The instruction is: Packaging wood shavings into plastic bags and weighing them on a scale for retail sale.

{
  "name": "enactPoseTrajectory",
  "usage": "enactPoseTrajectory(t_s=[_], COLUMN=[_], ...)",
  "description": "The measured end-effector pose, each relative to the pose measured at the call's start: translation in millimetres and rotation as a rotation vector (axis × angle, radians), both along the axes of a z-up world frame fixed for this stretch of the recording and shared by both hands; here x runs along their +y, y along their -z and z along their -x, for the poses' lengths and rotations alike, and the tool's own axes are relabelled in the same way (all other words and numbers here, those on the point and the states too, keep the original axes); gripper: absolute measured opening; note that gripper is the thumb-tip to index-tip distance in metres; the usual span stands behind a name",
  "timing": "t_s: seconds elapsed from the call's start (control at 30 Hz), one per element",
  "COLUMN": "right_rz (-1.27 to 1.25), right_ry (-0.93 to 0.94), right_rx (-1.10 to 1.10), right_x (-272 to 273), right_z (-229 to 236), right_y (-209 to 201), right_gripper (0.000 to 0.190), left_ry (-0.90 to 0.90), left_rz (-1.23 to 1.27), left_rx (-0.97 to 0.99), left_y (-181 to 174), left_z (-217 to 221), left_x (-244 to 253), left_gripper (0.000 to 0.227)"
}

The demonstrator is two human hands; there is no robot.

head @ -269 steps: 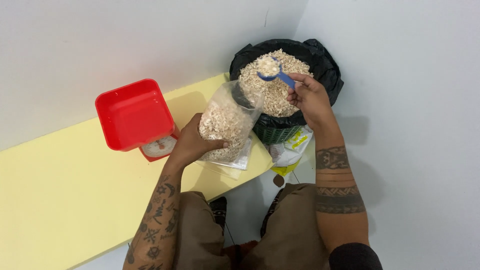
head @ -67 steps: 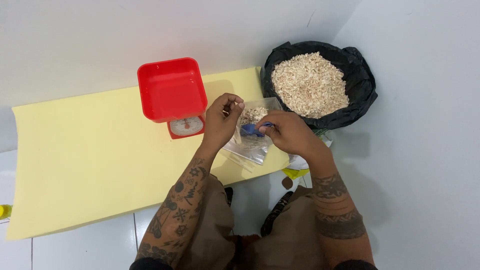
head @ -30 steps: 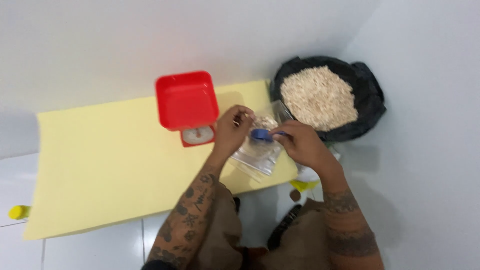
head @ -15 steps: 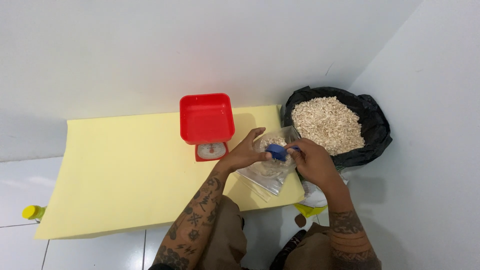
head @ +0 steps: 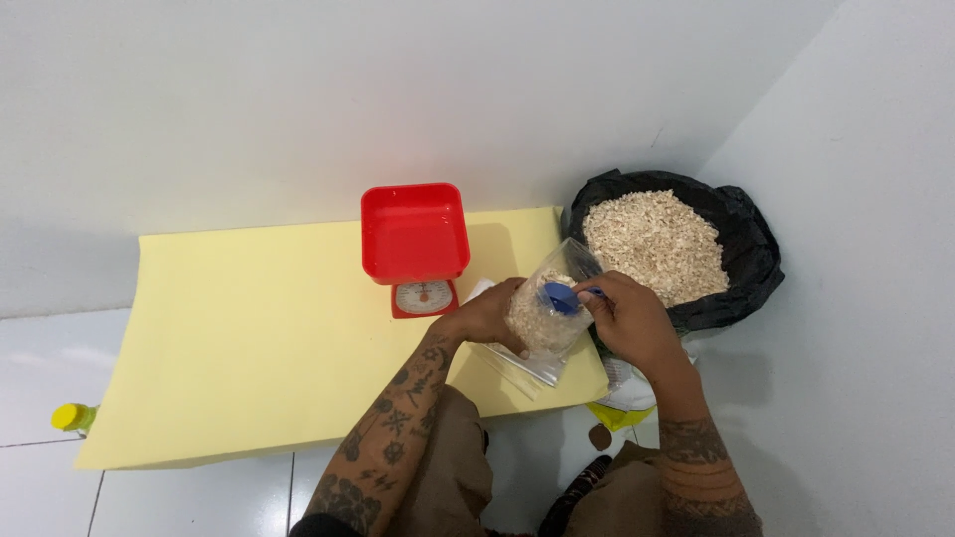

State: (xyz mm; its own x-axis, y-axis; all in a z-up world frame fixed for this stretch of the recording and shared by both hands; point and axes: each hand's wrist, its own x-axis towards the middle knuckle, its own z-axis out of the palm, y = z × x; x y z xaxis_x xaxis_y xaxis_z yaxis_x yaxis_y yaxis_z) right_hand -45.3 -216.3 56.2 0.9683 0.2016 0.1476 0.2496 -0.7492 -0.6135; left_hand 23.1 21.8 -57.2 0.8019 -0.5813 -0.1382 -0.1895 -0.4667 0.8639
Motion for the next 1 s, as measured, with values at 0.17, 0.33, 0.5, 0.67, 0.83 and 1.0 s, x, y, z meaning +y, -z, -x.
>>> enactPoseTrajectory(t_s=[0.17,0.33,0.5,0.67,0.83,1.0], right_rz=[-0.047,-0.127,-0.201,-0.345,-0.425,-0.433], right_ry=[0.003,-0.043,-0.015,0.097,0.057,-0.031], right_rx=[-0.096,-0.053,-0.164,-0.301,-0.423,-0.542], right_x=[0.8,4.8,-3.3,-7.4,3.2,13.9], right_z=[-2.7,6.6,10.6,18.1,21.4,24.6], right_y=[8.9,5.7,-0.5,2.8,-3.0,-13.9], right_gripper=[0.02,0.021,0.024,0.024,0.017,0.02], left_ry=[0.007,-0.011,-0.028,-0.039,-0.17,-0.344], left_rz=[0.116,0.156,0.243,0.253,0.2,0.136], left_rx=[0.138,0.132,0.11,0.093,0.064,0.003], left_y=[-28.7,2.7,-30.9,-51.2,-59.5,-68.0], left_z=[12.6,6.5,22.9,37.7,56.6,69.1], left_x=[-14.1,-16.3,-11.7,0.3,1.2,-3.8], left_gripper=[0.114,0.105,0.095,0.096,0.094,0.089])
